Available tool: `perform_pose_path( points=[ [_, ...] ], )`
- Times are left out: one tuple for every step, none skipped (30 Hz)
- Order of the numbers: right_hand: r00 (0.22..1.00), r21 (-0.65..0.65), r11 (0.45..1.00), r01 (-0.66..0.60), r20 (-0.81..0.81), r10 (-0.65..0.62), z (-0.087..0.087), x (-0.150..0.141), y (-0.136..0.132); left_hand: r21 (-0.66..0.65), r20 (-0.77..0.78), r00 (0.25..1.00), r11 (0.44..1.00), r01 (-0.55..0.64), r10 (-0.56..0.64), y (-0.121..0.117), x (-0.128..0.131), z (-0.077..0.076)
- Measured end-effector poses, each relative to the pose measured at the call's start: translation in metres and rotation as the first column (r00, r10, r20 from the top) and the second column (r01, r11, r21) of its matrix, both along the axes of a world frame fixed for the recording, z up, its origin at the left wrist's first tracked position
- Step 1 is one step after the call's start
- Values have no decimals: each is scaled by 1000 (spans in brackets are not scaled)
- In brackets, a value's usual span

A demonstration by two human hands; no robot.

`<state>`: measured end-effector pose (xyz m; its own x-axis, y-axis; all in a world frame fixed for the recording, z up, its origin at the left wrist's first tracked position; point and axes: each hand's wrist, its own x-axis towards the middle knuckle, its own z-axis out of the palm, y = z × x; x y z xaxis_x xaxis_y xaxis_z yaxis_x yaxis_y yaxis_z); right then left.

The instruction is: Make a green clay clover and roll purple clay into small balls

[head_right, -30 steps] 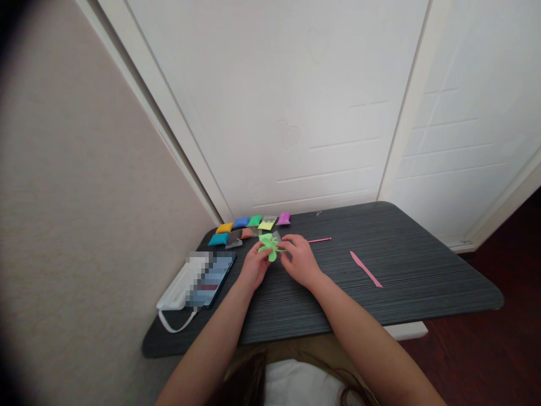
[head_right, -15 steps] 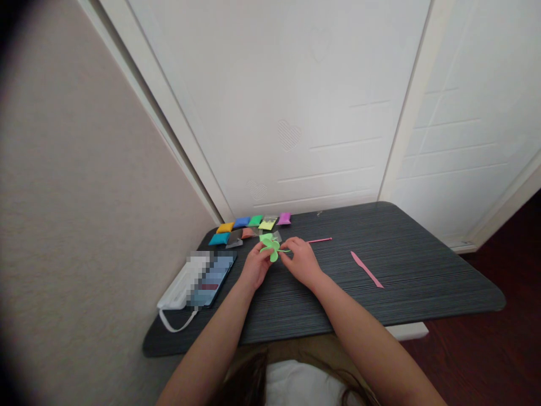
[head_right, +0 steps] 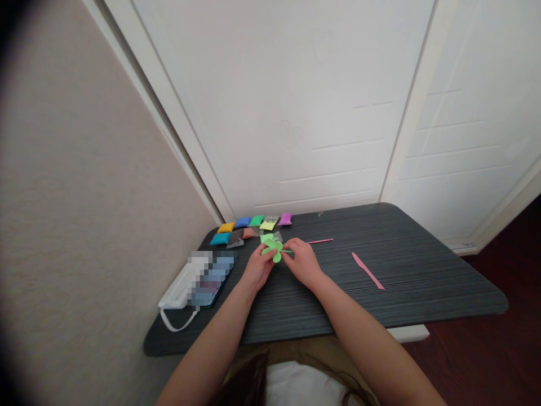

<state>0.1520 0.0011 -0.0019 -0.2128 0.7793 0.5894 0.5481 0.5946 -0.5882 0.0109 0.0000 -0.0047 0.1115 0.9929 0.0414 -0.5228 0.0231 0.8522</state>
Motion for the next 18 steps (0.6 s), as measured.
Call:
perform_pose_path(
  points=[
    [1000,-1,1000,0,-2,0,0,0,0,2,4,1000,1000,1,-1,0,0,0],
    [1000,-1,1000,-1,-3,1,0,0,0,1,7,1000,1000,2,-2,0,1,0],
    [1000,0,1000,-1,-2,1,0,0,0,0,9,1000,1000,4,-4,0,1,-1],
    [1000,0,1000,0,0,0,0,0,0,-3,10,1000,1000,7,-7,0,1,-1],
    [1000,0,1000,2,4,-2,0,0,0,-6,11,1000,1000,10,-10,0,1,-1],
    [1000,1,1000,5,8,-5,-1,0,0,-10,11,1000,1000,14,-14,0,1,-1],
    [1000,0,1000,8,12,-8,-1,0,0,-14,11,1000,1000,17,-17,0,1,-1],
    [1000,0,1000,10,15,-10,-1,-1,0,-18,10,1000,1000,19,-19,0,1,-1],
    [1000,-1,1000,12,17,-12,-1,-1,0,-21,9,1000,1000,21,-20,0,1,-1],
    [1000,-2,1000,13,17,-13,-1,-1,0,-24,7,1000,1000,20,-20,0,1,-1],
    [1000,-3,1000,13,18,-12,-1,-1,0,-27,4,1000,999,18,-18,0,1,-2],
    [1000,-4,1000,12,18,-12,-1,-1,0,-29,3,1000,999,15,-15,0,1,-2],
    [1000,-5,1000,12,19,-12,-1,-1,0,-31,2,1000,999,12,-12,0,1,-2],
    [1000,-6,1000,12,19,-12,-1,-1,0,-32,2,1000,999,9,-9,0,1,-2],
    [1000,-6,1000,11,19,-11,-1,-1,0,-33,3,1000,999,6,-6,0,1,-1],
    [1000,-7,1000,10,19,-10,-1,-1,0,-33,4,1000,999,5,-5,0,1,-1],
    [1000,-7,1000,8,19,-8,-1,-1,0,-34,5,1000,999,3,-3,0,1,-1],
    [1000,-8,1000,7,19,-7,-1,-1,0,-36,6,1000,999,2,-2,0,1,-1]
  ],
)
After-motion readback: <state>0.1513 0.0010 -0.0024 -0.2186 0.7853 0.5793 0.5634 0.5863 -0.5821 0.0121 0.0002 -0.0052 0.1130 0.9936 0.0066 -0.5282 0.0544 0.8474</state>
